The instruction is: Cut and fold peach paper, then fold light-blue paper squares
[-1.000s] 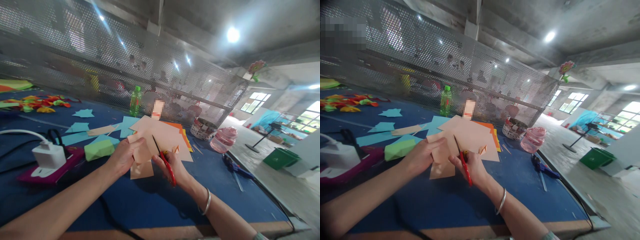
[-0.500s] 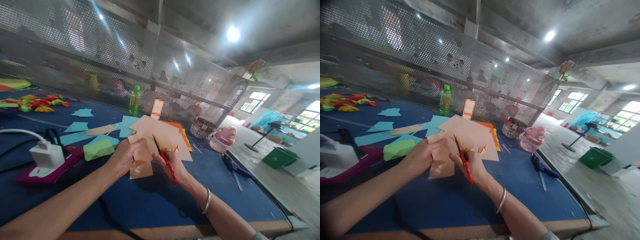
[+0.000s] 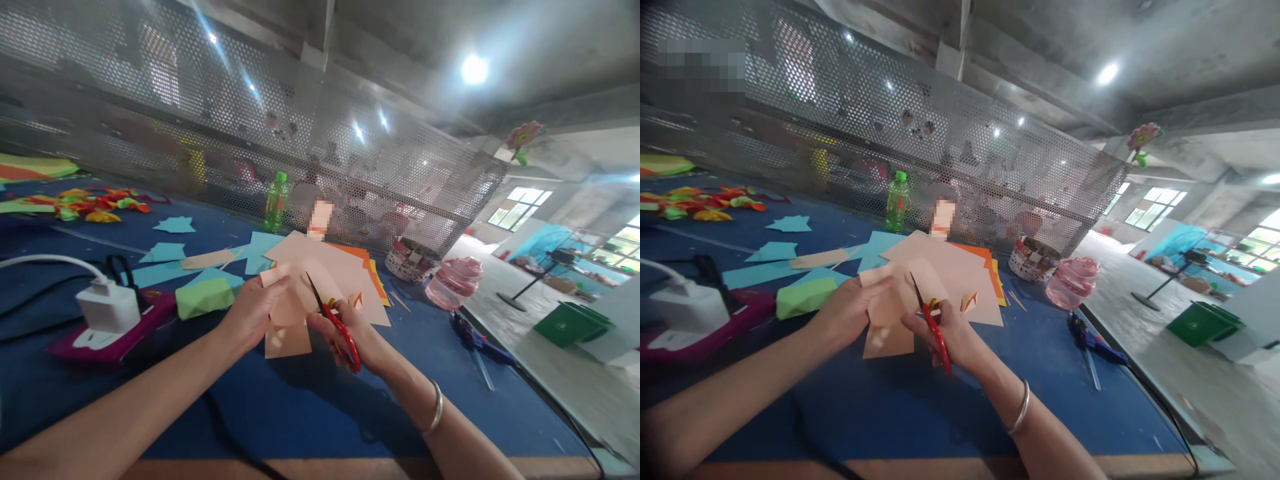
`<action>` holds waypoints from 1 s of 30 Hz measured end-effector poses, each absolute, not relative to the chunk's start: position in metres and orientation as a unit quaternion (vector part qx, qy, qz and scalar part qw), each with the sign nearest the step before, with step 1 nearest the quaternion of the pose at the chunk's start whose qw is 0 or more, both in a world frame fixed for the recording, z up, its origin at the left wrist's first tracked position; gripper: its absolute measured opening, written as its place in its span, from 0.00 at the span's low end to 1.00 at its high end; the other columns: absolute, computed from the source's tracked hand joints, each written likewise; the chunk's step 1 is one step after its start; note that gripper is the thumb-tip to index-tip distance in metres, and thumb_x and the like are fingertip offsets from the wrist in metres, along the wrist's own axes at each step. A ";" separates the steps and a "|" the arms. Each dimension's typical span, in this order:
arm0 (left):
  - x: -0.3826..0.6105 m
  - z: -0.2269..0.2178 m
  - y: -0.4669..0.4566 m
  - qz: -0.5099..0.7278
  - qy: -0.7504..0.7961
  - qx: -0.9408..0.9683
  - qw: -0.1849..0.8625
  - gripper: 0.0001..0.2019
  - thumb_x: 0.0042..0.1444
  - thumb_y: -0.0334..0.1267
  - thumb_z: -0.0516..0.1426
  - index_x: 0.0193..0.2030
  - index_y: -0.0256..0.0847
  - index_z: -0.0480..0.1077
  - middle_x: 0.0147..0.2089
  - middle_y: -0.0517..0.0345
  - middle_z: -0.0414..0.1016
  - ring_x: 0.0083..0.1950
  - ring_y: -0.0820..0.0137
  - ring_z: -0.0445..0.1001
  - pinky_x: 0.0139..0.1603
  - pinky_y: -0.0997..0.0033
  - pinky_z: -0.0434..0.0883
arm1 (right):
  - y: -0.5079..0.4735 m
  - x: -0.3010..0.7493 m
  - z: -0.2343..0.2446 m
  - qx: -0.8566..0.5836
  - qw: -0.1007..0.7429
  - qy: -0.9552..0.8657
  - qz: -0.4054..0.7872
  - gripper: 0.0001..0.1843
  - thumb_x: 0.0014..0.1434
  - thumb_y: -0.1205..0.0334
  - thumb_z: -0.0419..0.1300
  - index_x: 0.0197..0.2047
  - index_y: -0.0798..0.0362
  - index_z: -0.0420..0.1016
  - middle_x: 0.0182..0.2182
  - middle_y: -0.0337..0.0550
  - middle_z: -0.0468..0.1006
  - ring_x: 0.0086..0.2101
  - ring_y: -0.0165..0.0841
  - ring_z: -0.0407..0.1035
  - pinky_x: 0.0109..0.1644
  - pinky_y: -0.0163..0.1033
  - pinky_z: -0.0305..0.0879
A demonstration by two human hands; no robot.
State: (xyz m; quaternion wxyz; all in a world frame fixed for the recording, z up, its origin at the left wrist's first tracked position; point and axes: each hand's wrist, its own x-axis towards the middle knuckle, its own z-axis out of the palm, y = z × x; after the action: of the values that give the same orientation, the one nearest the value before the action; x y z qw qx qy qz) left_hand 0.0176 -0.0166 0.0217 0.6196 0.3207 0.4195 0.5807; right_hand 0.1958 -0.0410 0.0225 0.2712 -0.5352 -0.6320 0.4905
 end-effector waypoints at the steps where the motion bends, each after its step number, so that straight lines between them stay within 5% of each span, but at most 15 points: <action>1: 0.017 0.020 -0.016 0.584 0.421 0.322 0.616 0.12 0.41 0.39 0.69 0.33 0.38 0.78 0.31 0.51 0.84 0.33 0.58 0.81 0.36 0.64 0.74 | -0.042 0.196 0.025 -0.544 0.266 -0.629 0.487 0.28 0.55 0.36 0.64 0.41 0.51 0.61 0.19 0.27 0.67 0.14 0.25 0.62 0.13 0.28 0.59; 8: 0.016 0.013 -0.012 0.591 0.431 0.340 0.591 0.19 0.36 0.42 0.71 0.36 0.35 0.78 0.33 0.47 0.84 0.33 0.59 0.80 0.35 0.65 0.73 | -0.038 0.201 0.021 -0.552 0.268 -0.618 0.492 0.24 0.54 0.44 0.68 0.39 0.51 0.62 0.21 0.32 0.72 0.18 0.27 0.68 0.16 0.29 0.65; 20: 0.016 0.009 -0.008 0.610 0.442 0.355 0.553 0.24 0.34 0.47 0.72 0.38 0.33 0.78 0.32 0.49 0.82 0.31 0.61 0.78 0.32 0.67 0.72 | -0.031 0.203 0.016 -0.537 0.301 -0.644 0.454 0.26 0.52 0.39 0.68 0.37 0.51 0.64 0.21 0.32 0.72 0.15 0.26 0.65 0.13 0.28 0.62; 30: 0.015 0.012 -0.009 0.592 0.403 0.303 0.629 0.23 0.32 0.39 0.72 0.39 0.33 0.78 0.34 0.49 0.83 0.33 0.61 0.78 0.34 0.66 0.74 | -0.030 0.202 0.007 -0.509 0.318 -0.651 0.465 0.26 0.55 0.36 0.64 0.40 0.48 0.63 0.21 0.28 0.69 0.15 0.25 0.64 0.13 0.28 0.61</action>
State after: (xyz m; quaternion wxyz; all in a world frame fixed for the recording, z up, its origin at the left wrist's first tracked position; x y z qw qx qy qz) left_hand 0.0152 -0.0085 0.0121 0.6285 0.3031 0.4026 0.5925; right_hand 0.2021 -0.0298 0.0071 0.3177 -0.5088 -0.6511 0.4651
